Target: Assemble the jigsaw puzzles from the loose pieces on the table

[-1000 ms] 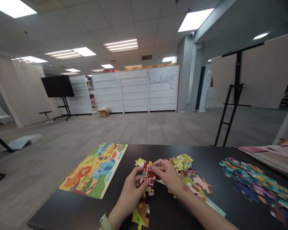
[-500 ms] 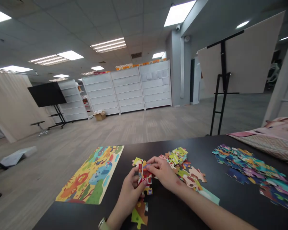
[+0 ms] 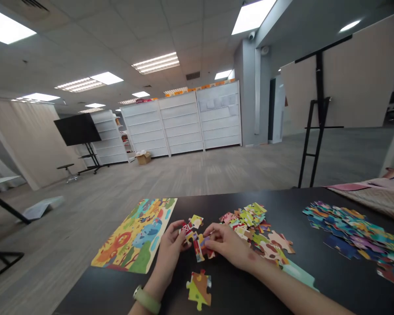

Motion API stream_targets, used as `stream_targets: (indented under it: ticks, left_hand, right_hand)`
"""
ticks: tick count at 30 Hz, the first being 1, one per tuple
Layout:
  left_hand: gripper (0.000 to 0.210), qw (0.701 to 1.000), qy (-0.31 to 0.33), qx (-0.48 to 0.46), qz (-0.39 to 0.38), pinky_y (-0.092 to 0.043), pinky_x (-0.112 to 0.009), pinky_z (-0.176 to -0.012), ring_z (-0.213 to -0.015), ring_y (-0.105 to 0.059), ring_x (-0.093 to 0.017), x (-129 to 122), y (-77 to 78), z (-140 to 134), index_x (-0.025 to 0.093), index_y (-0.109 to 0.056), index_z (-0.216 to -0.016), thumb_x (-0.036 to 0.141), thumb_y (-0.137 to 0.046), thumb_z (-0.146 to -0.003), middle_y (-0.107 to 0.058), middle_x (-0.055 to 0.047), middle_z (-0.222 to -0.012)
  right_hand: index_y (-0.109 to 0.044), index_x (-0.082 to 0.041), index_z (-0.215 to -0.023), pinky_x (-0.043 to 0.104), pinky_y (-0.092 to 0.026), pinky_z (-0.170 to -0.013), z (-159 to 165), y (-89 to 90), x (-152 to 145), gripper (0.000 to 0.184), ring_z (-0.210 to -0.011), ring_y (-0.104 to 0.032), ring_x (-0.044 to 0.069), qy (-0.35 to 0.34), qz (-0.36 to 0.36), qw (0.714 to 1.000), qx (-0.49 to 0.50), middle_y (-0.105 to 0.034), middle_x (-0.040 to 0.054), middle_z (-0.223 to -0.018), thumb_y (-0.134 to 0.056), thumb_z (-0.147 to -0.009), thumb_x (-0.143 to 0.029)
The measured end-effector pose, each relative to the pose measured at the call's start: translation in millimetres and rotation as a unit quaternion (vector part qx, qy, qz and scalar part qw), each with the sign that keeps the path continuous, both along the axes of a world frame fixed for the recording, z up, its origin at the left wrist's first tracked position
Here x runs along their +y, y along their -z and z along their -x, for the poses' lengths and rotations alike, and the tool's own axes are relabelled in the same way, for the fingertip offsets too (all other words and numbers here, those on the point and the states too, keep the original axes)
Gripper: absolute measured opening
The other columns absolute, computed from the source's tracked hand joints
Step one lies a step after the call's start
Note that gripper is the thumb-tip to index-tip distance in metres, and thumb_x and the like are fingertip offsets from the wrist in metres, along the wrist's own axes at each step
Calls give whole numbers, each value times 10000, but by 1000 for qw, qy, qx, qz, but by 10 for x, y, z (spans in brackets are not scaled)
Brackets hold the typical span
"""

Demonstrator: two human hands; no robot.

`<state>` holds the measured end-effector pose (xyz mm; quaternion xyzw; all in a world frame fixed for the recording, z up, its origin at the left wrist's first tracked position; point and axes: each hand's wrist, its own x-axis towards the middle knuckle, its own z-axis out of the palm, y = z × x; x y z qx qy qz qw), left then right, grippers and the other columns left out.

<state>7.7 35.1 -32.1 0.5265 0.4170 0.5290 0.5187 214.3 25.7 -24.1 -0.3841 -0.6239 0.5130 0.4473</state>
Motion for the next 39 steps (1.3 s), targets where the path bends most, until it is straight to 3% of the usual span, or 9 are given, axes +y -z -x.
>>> stream_targets:
  ticks: [7,12,19,39]
  left_hand:
    - [555,998,31,-47,-15,-577,-317,-705,-844,-732,-251,-78,-111,-127,173,-587,-1158,500,-805,-766,-749,-94,-958]
    - [506,997,49,-62,-23,-576,-343,-738,-854,-729,-258,-85,-154,-143,170,-567,-1150,453,-787,-793,-752,-98,-956]
    - [471,997,51,-49,-34,-573,-335,-716,-845,-725,-252,-84,-131,-96,170,-562,-1148,441,-764,-820,-753,-92,-943]
    - [550,994,77,-57,-45,-572,-310,-772,-869,-739,-243,-51,-75,-145,155,-567,-1170,272,-856,-717,-756,-106,-997]
  right_hand:
    - [-511,-237,-1065,208,-368,-520,58,65,-7,371,-514,-550,103,-24,6,999,-28,-562,-119,-571,-732,-776,-306]
    - [-473,-238,-1098,230,-401,-554,66,41,-22,395,-550,-585,126,-37,7,999,-32,-613,-99,-601,-713,-791,-302]
    - [-476,-233,-1100,227,-352,-533,69,-1,-40,379,-527,-536,110,-34,-2,998,-47,-605,-101,-607,-697,-799,-300]
    - [-478,-238,-1086,240,-427,-572,81,7,-56,352,-573,-609,131,-41,10,999,-28,-660,-82,-630,-678,-798,-266]
